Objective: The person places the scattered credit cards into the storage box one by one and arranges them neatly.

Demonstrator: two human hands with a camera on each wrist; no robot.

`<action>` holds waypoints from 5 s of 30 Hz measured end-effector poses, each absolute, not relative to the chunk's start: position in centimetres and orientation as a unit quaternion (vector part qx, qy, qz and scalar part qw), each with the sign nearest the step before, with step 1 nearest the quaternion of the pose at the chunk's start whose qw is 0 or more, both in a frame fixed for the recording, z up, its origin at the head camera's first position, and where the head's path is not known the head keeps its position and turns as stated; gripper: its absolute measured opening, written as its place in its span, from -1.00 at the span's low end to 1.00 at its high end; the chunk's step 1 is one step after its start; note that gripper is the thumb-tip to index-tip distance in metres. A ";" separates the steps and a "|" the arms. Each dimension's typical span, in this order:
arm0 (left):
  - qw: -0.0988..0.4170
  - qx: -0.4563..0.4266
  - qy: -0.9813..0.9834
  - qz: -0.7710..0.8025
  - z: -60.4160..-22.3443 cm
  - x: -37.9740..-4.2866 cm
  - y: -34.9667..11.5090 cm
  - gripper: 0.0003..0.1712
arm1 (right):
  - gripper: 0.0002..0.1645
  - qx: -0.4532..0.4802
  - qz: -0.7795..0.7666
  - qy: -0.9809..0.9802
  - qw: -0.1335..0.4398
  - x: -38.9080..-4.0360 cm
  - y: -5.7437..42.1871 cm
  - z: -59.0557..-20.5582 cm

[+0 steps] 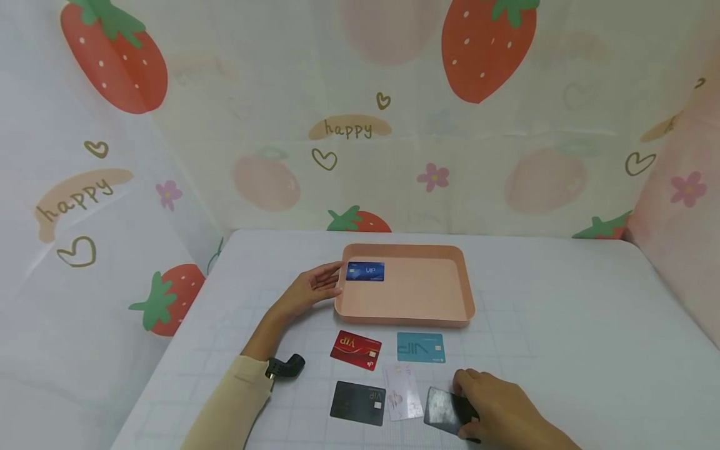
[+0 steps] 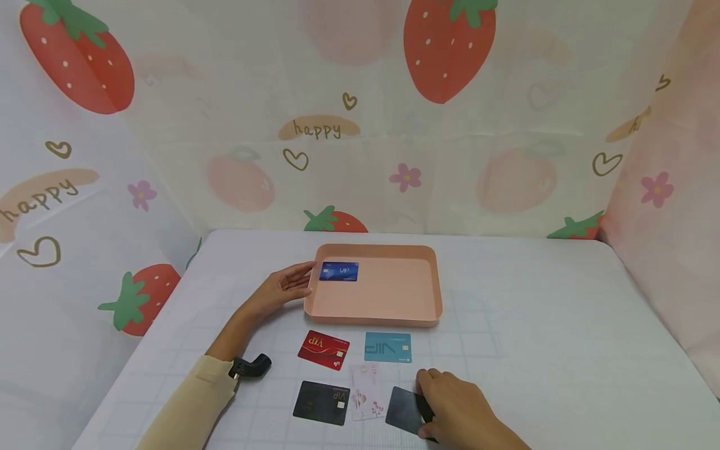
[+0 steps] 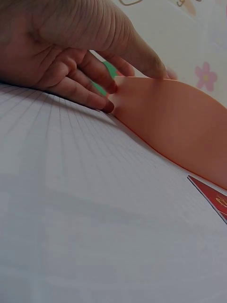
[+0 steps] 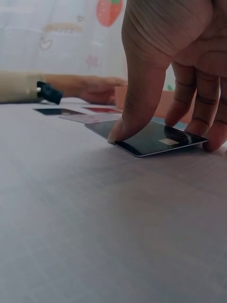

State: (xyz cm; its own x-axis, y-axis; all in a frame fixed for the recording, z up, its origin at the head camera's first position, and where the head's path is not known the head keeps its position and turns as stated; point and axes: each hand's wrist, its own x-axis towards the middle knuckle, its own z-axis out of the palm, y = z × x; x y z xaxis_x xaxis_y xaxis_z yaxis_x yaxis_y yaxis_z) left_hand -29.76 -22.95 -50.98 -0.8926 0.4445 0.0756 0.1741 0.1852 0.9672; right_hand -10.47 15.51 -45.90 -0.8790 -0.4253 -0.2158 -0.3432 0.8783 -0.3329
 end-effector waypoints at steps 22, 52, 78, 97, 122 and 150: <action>0.109 0.206 0.763 0.603 -51.2 -29.7 -22.9 -0.25 | -0.39 -0.167 -0.131 0.962 0.169 -10.7 15.2 -45.9; 0.112 0.207 0.760 0.605 -51.0 -29.8 -22.9 -0.24 | -0.53 -0.138 -0.177 0.952 0.209 -11.1 14.9 -45.8; 0.112 0.210 0.758 0.607 -50.7 -29.6 -22.9 -0.24 | -0.64 -0.197 -0.203 0.936 0.209 -11.2 15.8 -45.7; 0.113 0.211 0.758 0.607 -50.6 -29.1 -22.9 -0.23 | -0.57 -0.258 -0.250 0.919 0.162 -11.4 17.1 -44.1; 0.117 0.193 0.770 0.597 -50.5 -28.9 -22.9 -0.23 | -0.53 -0.279 -0.304 0.905 0.103 -12.1 17.1 -40.6; 0.111 0.199 0.766 0.601 -50.5 -28.9 -23.0 -0.22 | -0.57 -0.256 -0.381 0.888 0.046 -17.1 16.8 -38.9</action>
State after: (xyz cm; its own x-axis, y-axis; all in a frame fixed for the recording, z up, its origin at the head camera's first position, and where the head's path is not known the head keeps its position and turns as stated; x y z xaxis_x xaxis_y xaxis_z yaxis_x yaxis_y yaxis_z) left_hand -28.90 -23.03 -50.48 -0.8957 0.4392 0.0691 0.1718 0.1986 0.9649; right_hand -17.08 16.82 -38.86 -0.8651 -0.4886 0.1136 -0.4191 0.5797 -0.6988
